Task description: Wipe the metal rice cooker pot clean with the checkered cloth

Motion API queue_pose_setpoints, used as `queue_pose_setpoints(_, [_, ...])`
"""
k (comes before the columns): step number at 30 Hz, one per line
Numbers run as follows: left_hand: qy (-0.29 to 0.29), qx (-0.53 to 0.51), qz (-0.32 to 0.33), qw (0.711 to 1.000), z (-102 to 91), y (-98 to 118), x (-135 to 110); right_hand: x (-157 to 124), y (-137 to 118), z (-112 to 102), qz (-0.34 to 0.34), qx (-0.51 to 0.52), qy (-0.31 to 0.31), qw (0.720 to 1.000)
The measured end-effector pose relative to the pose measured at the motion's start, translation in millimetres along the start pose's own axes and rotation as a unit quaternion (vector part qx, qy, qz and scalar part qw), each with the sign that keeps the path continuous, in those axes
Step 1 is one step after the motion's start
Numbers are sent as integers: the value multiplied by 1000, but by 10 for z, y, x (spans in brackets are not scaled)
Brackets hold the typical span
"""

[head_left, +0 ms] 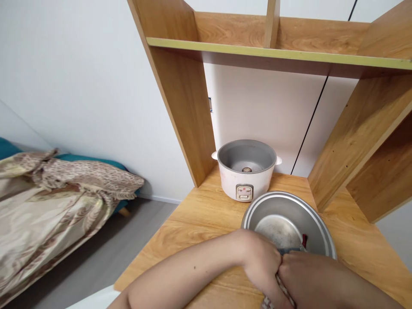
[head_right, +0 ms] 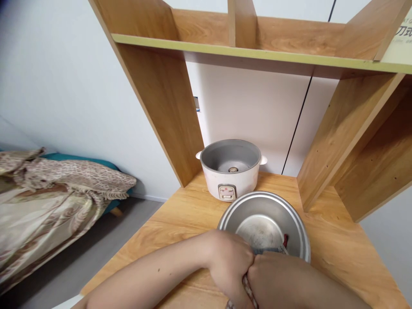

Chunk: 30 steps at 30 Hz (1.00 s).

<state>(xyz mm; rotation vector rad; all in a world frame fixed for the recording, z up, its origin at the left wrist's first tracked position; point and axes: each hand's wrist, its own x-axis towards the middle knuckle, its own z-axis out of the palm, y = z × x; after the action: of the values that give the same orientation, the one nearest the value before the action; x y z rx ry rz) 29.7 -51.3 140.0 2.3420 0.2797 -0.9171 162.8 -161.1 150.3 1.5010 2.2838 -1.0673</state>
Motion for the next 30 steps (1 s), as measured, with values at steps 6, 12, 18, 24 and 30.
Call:
queue_pose_setpoints(6, [4, 1, 9, 1000, 14, -19, 32, 7, -21, -22, 10, 3, -16, 1000])
queue_pose_setpoints(12, [7, -2, 19, 1000, 15, -34, 31, 21, -8, -13, 7, 6, -4, 1000])
queue_pose_setpoints(18, [5, 7, 4, 1000, -5, -11, 17, 0, -69, -63, 19, 4, -19, 1000])
queue_pose_setpoints(24, [1, 9, 11, 1000, -4, -2, 11, -4, -109, -95, 36, 1, -32, 999])
queue_pose_setpoints(30, [5, 11, 12, 1000, 15, -40, 44, -4, -103, -97, 32, 13, -28, 999])
